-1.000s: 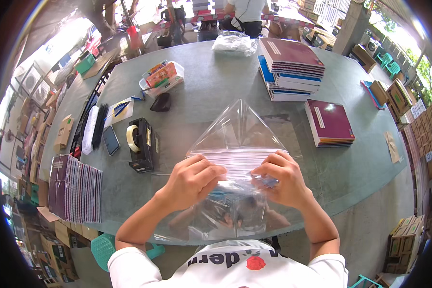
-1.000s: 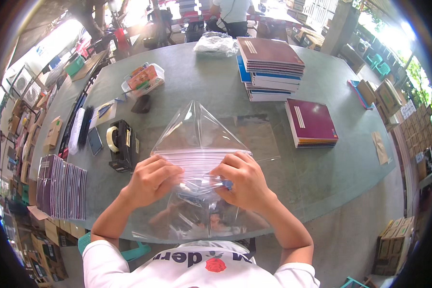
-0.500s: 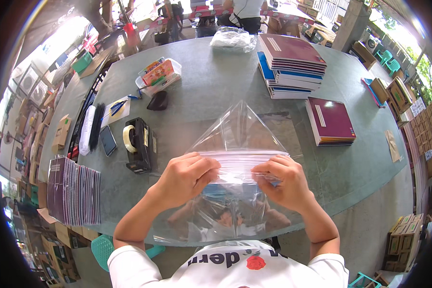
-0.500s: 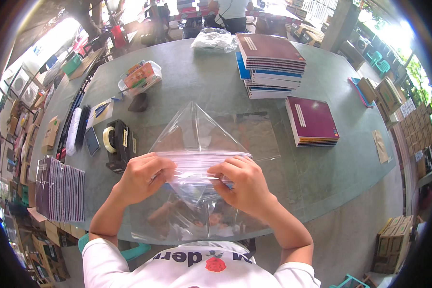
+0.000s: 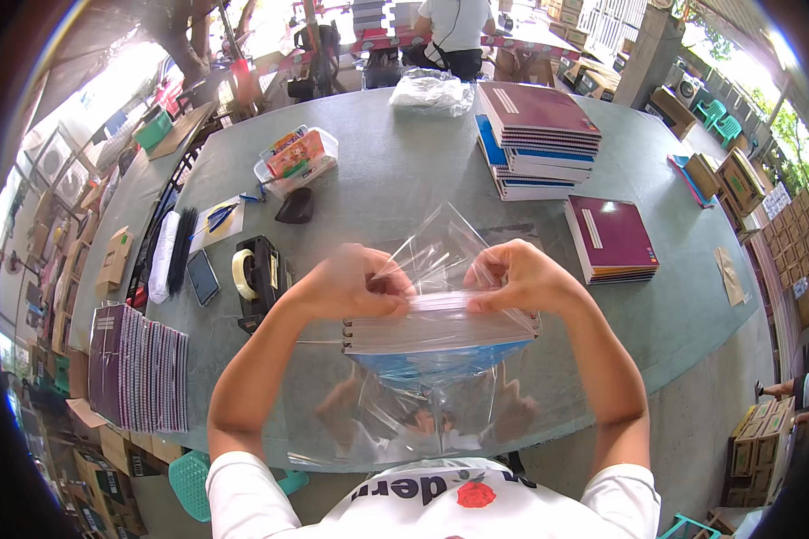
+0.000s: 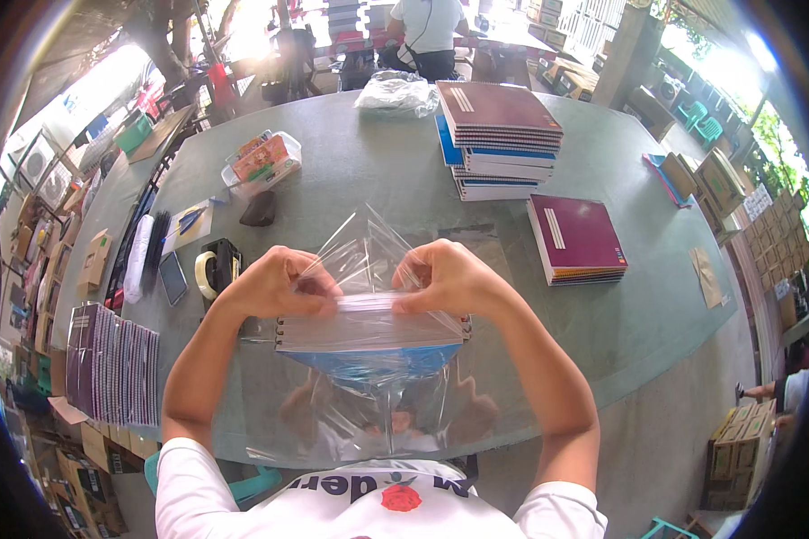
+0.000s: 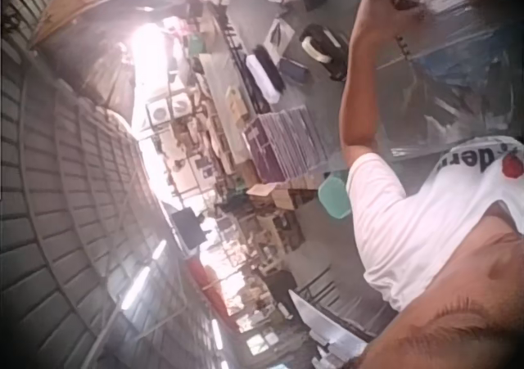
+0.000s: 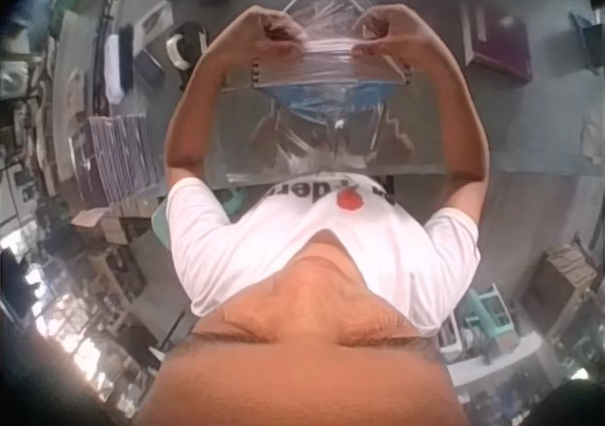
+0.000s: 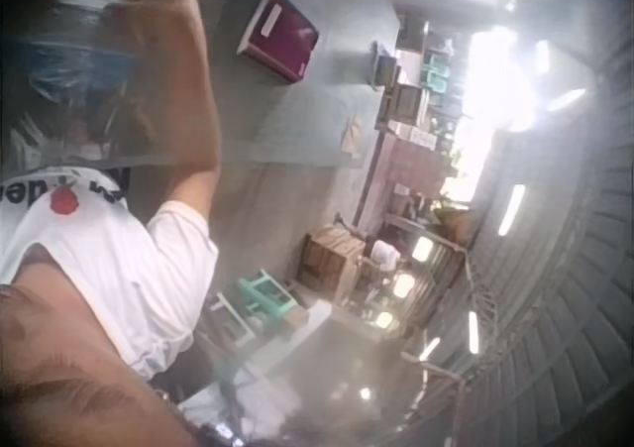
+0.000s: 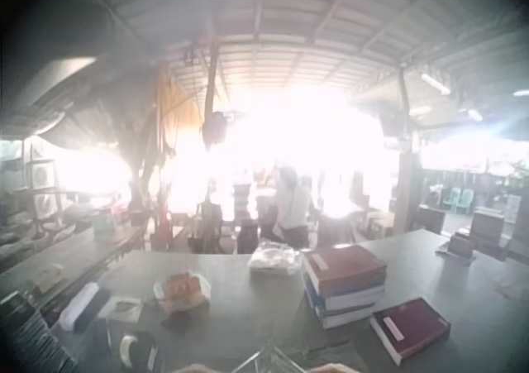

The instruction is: The person wraps books in plastic film and seals them with tape, repeating the process for multiple books and placing each wrapped book into a stack.

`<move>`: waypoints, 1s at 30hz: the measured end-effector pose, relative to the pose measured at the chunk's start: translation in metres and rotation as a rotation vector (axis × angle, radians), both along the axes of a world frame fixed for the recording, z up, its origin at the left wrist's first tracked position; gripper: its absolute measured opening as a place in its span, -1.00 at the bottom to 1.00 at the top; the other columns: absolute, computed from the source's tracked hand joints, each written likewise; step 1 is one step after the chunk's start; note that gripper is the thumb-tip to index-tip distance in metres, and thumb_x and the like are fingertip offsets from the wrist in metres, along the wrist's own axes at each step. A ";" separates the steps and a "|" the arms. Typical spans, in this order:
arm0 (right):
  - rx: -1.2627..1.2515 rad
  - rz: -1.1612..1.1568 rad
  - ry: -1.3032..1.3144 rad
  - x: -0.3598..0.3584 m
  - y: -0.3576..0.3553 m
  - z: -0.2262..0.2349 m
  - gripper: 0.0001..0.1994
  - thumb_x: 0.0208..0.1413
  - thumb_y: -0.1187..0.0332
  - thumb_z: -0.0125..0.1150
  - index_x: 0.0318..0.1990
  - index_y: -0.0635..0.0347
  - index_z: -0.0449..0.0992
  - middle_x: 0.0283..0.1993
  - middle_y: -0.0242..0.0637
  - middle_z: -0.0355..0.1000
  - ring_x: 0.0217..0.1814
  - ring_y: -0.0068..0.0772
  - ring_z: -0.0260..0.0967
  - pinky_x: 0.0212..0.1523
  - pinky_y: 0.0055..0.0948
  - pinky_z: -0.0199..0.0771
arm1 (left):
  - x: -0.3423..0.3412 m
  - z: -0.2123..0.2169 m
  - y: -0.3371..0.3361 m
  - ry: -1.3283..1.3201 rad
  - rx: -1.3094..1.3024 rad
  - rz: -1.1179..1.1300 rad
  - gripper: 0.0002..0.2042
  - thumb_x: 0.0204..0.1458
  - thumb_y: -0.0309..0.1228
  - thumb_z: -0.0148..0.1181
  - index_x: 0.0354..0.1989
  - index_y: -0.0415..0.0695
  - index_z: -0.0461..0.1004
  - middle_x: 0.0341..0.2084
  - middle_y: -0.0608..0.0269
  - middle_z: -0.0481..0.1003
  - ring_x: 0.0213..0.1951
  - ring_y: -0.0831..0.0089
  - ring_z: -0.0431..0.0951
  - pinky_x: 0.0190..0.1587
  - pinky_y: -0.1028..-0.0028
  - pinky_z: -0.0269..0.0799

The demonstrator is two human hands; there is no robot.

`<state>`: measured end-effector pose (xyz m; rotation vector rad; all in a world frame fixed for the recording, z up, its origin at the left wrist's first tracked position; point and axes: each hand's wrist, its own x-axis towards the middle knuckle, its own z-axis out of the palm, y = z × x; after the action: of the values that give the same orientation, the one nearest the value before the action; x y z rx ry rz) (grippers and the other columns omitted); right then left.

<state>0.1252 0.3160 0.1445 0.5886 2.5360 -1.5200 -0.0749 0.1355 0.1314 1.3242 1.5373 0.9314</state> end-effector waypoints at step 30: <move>0.917 0.359 0.181 0.023 -0.081 -0.009 -0.13 -0.23 0.37 0.38 0.30 -0.07 0.02 0.22 -0.24 0.13 0.19 -0.15 0.12 0.20 -0.20 0.07 | -0.086 -0.124 -0.149 1.028 0.631 1.056 -0.76 0.02 -0.23 0.16 -0.30 -0.14 0.49 -0.12 0.09 0.32 -0.27 0.35 0.37 -0.30 0.33 0.33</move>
<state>0.1480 0.2350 0.1357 0.0335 3.1638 -0.2493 -0.1611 -0.0132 0.0071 1.4838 3.0838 1.5759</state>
